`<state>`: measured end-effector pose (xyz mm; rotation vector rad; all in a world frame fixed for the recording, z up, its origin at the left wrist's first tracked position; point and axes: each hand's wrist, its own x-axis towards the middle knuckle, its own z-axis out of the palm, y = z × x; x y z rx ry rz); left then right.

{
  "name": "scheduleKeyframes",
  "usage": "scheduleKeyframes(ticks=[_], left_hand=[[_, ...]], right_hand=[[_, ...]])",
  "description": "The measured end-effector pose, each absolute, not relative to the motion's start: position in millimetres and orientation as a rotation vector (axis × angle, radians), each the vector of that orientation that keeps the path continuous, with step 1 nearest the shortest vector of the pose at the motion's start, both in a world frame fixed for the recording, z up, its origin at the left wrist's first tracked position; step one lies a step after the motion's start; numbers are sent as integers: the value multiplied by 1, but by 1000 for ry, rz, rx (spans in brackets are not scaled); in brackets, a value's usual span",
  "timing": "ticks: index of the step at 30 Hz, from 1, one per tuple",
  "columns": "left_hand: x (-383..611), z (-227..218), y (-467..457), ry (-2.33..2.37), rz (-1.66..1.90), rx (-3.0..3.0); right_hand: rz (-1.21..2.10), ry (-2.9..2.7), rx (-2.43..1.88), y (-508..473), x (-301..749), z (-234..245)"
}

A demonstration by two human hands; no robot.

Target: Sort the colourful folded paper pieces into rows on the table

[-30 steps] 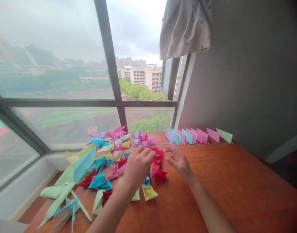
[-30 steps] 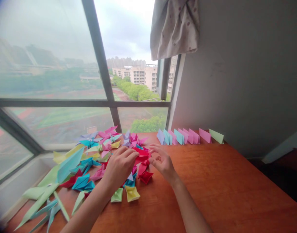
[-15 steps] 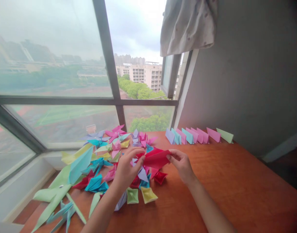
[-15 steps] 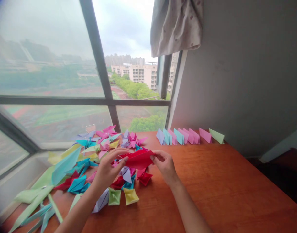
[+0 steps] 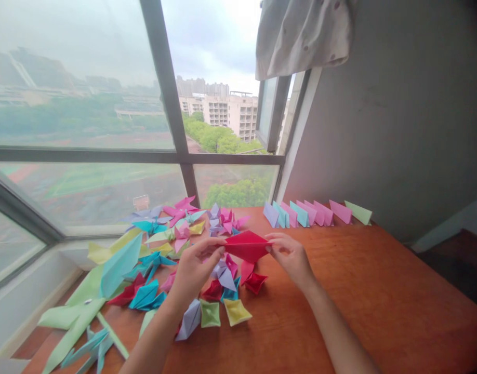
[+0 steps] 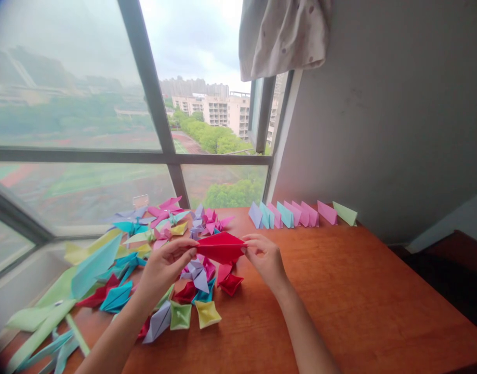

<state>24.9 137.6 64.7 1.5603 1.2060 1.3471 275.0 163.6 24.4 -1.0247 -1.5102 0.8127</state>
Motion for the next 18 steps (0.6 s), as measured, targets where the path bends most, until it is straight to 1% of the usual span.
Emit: scheduleKeyframes(ticks=[3, 6, 9, 13, 16, 18], left_hand=[[24, 66, 137, 1237, 1332, 1573], [25, 69, 136, 1251, 1346, 1569], [25, 69, 135, 1282, 1353, 1581], [25, 64, 135, 1316, 1325, 1673], [27, 60, 134, 1347, 1299, 1779], [28, 59, 133, 1358, 1285, 1834]], right_hand=[[578, -1638, -1061, 165, 282, 29], [474, -1584, -1144, 168, 299, 31], [455, -1314, -1258, 172, 325, 31], [335, -853, -1328, 181, 371, 30], [250, -673, -1346, 195, 412, 31], [146, -662, -1387, 209, 441, 30]])
